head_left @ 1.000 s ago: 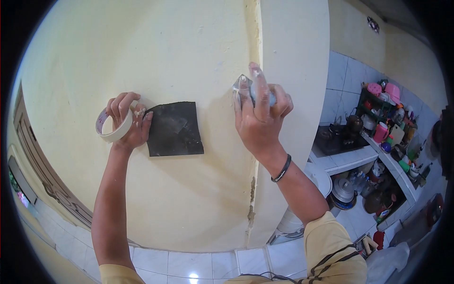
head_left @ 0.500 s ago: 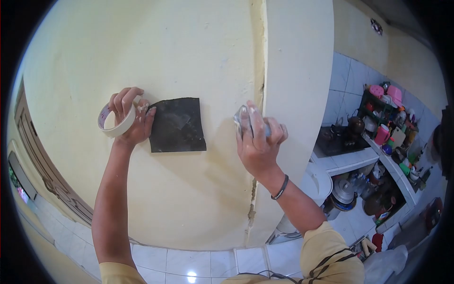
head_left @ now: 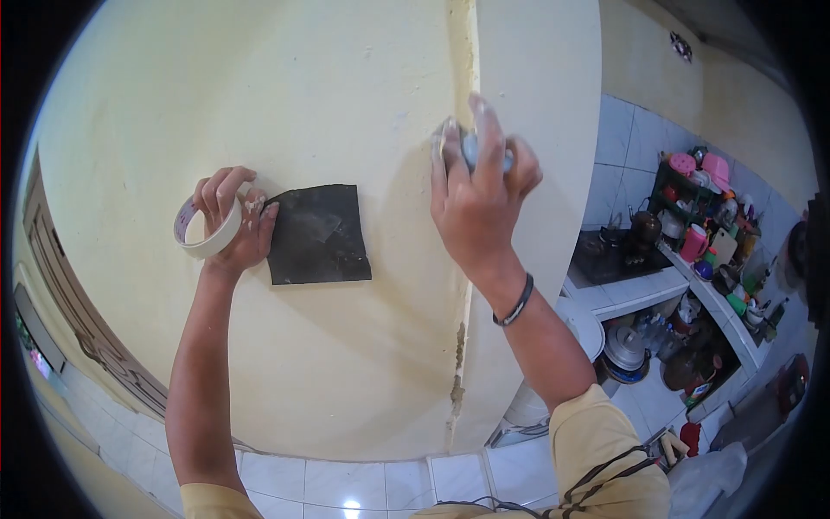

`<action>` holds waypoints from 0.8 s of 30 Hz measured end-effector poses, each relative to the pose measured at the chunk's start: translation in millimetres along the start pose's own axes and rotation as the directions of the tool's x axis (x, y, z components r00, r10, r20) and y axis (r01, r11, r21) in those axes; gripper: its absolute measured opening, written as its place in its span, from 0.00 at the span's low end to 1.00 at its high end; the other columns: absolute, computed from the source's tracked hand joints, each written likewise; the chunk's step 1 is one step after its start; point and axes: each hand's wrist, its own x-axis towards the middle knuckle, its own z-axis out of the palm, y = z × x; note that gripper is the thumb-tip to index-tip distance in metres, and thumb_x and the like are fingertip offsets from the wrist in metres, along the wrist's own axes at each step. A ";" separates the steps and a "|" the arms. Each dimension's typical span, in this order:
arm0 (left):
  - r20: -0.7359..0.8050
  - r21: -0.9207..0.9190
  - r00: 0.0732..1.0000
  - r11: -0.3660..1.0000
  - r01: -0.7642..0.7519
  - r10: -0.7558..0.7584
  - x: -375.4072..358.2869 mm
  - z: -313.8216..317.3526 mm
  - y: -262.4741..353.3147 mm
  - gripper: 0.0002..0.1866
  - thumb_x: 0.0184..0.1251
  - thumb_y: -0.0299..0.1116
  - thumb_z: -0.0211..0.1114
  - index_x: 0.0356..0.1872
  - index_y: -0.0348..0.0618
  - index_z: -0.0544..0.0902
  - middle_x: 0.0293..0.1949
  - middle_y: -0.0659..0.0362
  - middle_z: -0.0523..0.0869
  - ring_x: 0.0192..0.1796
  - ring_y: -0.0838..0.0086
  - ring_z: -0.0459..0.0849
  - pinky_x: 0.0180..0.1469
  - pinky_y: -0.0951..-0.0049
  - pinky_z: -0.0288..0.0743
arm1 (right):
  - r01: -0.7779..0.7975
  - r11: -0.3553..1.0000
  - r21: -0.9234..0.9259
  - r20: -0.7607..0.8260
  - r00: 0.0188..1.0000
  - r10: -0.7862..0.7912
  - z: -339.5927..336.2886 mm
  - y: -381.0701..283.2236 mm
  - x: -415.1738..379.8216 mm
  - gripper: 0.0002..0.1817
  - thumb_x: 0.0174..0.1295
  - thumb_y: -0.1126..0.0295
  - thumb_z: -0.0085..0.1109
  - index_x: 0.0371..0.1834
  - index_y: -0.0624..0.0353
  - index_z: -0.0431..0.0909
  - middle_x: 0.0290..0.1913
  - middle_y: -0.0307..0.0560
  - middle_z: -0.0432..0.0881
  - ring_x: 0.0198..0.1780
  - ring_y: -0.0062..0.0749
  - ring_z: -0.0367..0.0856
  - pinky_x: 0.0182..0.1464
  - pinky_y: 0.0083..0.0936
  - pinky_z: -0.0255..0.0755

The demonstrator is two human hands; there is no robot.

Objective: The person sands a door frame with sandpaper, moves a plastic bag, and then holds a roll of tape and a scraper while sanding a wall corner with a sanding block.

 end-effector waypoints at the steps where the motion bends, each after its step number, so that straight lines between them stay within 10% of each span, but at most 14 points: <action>1: 0.009 0.015 1.000 1.000 -0.008 0.008 -1.3 -2.7 0.1 0.09 0.60 0.37 0.67 0.34 0.45 0.78 0.56 0.58 0.74 0.59 0.59 0.68 0.58 0.56 0.59 | -0.006 1.000 -0.001 0.002 1.000 0.006 1.6 -0.1 4.0 0.08 0.58 0.72 0.66 0.38 0.64 0.85 0.69 0.41 0.74 0.54 0.45 0.64 0.55 0.46 0.60; 24: 0.021 0.001 1.000 1.000 0.008 -0.008 -2.4 -3.2 2.3 0.08 0.62 0.37 0.66 0.33 0.45 0.78 0.56 0.58 0.74 0.60 0.61 0.68 0.59 0.55 0.58 | -0.062 0.997 0.053 0.100 0.993 0.056 -12.6 -23.4 -35.5 0.12 0.56 0.70 0.66 0.42 0.62 0.86 0.68 0.41 0.75 0.55 0.46 0.64 0.57 0.44 0.59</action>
